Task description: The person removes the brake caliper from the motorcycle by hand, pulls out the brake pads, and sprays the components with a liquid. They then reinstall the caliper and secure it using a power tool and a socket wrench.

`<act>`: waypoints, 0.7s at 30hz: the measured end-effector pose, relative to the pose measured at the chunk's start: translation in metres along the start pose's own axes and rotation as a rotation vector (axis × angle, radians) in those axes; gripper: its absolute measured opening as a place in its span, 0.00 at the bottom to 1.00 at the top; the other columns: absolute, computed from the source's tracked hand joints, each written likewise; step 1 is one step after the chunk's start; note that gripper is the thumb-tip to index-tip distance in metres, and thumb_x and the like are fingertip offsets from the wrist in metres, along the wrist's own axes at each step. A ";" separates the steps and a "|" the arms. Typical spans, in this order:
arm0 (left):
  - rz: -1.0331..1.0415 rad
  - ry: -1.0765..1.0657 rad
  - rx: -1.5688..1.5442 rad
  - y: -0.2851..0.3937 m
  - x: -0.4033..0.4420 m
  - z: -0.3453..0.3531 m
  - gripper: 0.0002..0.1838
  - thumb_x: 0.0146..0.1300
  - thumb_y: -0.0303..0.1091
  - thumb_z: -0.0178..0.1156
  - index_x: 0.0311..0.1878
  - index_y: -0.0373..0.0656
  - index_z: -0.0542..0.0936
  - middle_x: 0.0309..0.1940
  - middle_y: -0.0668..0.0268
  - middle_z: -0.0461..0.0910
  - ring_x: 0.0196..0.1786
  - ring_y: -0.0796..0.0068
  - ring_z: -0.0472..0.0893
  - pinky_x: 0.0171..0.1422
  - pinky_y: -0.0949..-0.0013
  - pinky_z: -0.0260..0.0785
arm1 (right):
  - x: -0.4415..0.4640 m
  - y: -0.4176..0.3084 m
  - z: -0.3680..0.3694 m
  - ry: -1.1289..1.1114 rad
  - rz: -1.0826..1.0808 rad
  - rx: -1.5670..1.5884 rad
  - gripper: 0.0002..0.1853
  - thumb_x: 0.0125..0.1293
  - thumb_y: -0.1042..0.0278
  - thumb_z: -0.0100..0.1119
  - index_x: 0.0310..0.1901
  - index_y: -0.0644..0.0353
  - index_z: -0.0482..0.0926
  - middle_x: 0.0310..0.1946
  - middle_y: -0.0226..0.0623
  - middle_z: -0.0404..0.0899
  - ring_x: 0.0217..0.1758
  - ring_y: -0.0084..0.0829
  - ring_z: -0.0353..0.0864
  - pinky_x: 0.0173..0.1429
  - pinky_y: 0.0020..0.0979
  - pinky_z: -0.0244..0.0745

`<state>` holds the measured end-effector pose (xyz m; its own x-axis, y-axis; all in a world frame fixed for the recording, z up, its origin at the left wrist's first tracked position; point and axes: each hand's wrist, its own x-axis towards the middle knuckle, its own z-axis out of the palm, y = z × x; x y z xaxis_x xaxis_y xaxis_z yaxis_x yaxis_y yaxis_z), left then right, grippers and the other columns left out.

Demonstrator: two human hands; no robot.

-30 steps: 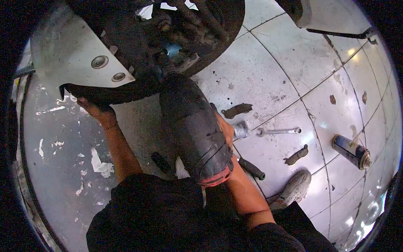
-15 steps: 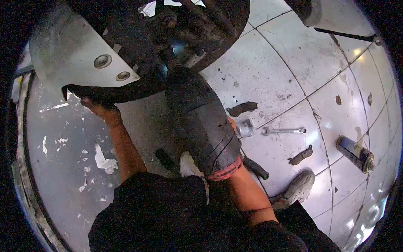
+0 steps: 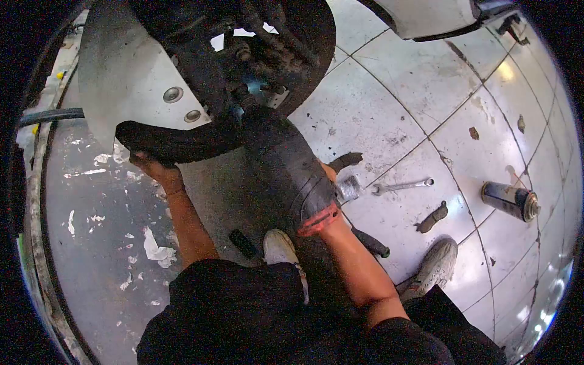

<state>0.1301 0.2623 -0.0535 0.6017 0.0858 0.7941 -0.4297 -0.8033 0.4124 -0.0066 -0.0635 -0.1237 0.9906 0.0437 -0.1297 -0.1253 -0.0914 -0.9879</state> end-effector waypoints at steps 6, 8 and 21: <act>-0.073 0.048 -0.123 0.009 0.000 0.004 0.31 0.73 0.55 0.44 0.68 0.40 0.57 0.51 0.52 0.63 0.54 0.50 0.69 0.62 0.55 0.60 | -0.009 -0.061 -0.030 0.314 -0.745 -0.808 0.25 0.62 0.57 0.61 0.60 0.56 0.75 0.60 0.45 0.74 0.65 0.47 0.70 0.69 0.47 0.62; 0.087 0.012 0.036 0.013 0.003 0.001 0.36 0.72 0.59 0.45 0.68 0.38 0.56 0.52 0.52 0.64 0.54 0.53 0.69 0.63 0.55 0.60 | -0.009 -0.051 -0.029 0.303 -0.660 -0.710 0.24 0.62 0.58 0.61 0.60 0.56 0.75 0.59 0.45 0.75 0.64 0.47 0.71 0.69 0.46 0.62; -0.222 0.119 -0.360 0.008 0.012 0.002 0.32 0.67 0.60 0.55 0.55 0.37 0.65 0.49 0.61 0.66 0.52 0.69 0.68 0.60 0.60 0.65 | 0.007 -0.002 -0.061 0.312 -0.405 -0.605 0.19 0.65 0.64 0.62 0.57 0.56 0.78 0.54 0.41 0.80 0.59 0.41 0.76 0.64 0.39 0.67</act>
<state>0.1349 0.2561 -0.0419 0.6331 0.3179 0.7058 -0.5188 -0.5025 0.6917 0.0042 -0.1237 -0.1172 0.9337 -0.0833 0.3482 0.2112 -0.6571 -0.7236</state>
